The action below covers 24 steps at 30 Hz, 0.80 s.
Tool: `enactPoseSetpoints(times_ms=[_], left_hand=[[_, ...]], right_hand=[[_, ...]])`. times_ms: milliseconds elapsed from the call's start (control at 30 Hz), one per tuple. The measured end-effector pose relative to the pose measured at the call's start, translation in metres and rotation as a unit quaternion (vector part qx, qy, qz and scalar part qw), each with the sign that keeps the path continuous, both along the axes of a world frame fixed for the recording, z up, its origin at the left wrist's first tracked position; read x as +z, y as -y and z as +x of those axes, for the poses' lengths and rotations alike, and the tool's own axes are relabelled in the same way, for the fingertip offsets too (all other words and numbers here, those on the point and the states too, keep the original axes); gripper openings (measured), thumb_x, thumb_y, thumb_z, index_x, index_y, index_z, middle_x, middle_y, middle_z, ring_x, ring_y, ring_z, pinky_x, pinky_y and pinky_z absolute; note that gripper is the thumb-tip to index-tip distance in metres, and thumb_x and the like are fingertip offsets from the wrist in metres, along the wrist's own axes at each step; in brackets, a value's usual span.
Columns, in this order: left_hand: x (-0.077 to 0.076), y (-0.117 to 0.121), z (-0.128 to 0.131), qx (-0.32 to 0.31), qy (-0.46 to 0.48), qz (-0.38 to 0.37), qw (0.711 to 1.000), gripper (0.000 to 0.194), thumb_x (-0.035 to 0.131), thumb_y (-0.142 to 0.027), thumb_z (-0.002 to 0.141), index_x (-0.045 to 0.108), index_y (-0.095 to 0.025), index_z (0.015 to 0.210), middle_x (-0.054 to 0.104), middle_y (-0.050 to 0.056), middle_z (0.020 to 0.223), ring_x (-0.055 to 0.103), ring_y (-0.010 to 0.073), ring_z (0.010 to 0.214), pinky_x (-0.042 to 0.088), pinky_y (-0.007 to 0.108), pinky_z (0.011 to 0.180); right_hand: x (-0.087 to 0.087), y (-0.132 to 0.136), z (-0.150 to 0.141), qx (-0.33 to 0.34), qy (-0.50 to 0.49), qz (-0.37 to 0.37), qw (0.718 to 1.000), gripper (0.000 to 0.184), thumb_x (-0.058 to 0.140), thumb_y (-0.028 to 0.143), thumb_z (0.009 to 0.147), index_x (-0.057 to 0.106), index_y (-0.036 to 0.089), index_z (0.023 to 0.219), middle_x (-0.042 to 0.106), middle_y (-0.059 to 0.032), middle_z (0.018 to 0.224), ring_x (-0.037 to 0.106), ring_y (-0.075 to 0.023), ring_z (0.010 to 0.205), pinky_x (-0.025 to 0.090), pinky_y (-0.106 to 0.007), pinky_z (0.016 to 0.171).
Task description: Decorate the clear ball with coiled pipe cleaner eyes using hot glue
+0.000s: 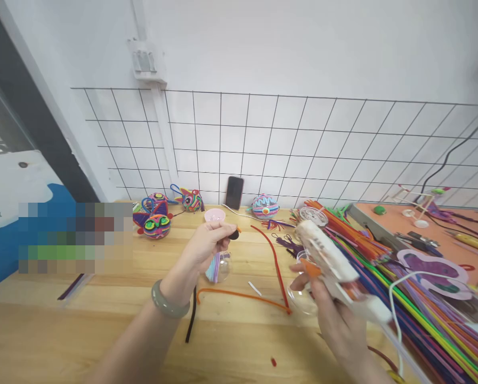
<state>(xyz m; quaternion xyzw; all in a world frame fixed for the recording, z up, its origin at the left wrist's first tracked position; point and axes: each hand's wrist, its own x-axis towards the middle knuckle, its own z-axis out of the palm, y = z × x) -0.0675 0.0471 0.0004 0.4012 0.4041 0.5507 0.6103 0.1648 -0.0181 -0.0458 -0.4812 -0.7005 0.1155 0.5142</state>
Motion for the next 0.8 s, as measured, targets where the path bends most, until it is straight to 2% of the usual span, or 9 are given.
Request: enactPoseSetpoints(times_ms=[100, 167, 267, 367, 633, 800], left_hand=[[0.003, 0.001, -0.001, 0.01, -0.002, 0.0, 1.0, 0.021, 0.077, -0.025, 0.056, 0.063, -0.01, 0.061, 0.054, 0.0, 0.057, 0.039, 0.0036, 0.046, 0.028, 0.018, 0.044], [0.005, 0.003, 0.0, 0.004, -0.008, 0.005, 1.0, 0.02, 0.076, -0.026, 0.057, 0.063, -0.011, 0.061, 0.054, 0.0, 0.057, 0.039, 0.0038, 0.046, 0.029, 0.018, 0.044], [0.004, 0.006, 0.001, -0.019, -0.019, 0.016, 1.0, 0.02, 0.075, -0.027, 0.059, 0.064, -0.012, 0.062, 0.054, 0.0, 0.058, 0.04, 0.0043, 0.047, 0.029, 0.018, 0.044], [0.003, 0.007, 0.004, -0.032, -0.026, 0.02, 0.999, 0.02, 0.075, -0.028, 0.06, 0.064, -0.012, 0.062, 0.054, 0.0, 0.058, 0.039, 0.0046, 0.047, 0.028, 0.018, 0.045], [-0.001, 0.009, 0.012, -0.057, -0.031, 0.011, 0.998, 0.021, 0.074, -0.031, 0.06, 0.064, -0.013, 0.061, 0.05, -0.002, 0.052, 0.038, 0.0047, 0.045, 0.032, 0.02, 0.048], [-0.004, 0.009, 0.016, -0.065, -0.042, 0.019, 0.997, 0.022, 0.073, -0.032, 0.062, 0.065, -0.012, 0.063, 0.053, 0.0, 0.057, 0.039, 0.005, 0.047, 0.029, 0.02, 0.046]], right_hand=[[-0.011, -0.014, 0.002, -0.01, 0.057, -0.04, 0.998, 0.026, 0.045, 0.037, 0.088, 0.06, 0.018, 0.098, 0.067, -0.0058, 0.085, 0.062, -0.0205, 0.077, 0.048, -0.029, 0.067], [-0.02, -0.021, 0.001, 0.001, 0.153, -0.083, 0.985, 0.029, 0.045, 0.034, 0.088, 0.055, 0.019, 0.111, 0.067, -0.0075, 0.097, 0.063, -0.0218, 0.085, 0.048, -0.031, 0.071], [-0.032, -0.023, -0.005, -0.021, 0.314, -0.118, 0.942, 0.032, 0.047, 0.028, 0.087, 0.054, 0.018, 0.117, 0.066, -0.0097, 0.093, 0.063, -0.0246, 0.082, 0.048, -0.033, 0.067], [-0.041, -0.02, -0.012, -0.042, 0.415, -0.108, 0.902, 0.034, 0.052, 0.023, 0.084, 0.055, 0.016, 0.118, 0.065, -0.0111, 0.088, 0.064, -0.025, 0.076, 0.047, -0.033, 0.063], [-0.051, -0.018, -0.021, -0.086, 0.518, -0.035, 0.85, 0.037, 0.061, 0.026, 0.081, 0.058, 0.016, 0.116, 0.064, -0.0106, 0.08, 0.061, -0.0273, 0.075, 0.04, -0.036, 0.063], [-0.054, -0.018, -0.028, -0.104, 0.515, -0.017, 0.85, 0.037, 0.061, 0.022, 0.08, 0.056, 0.015, 0.117, 0.063, -0.0104, 0.079, 0.059, -0.0278, 0.074, 0.036, -0.037, 0.062]])
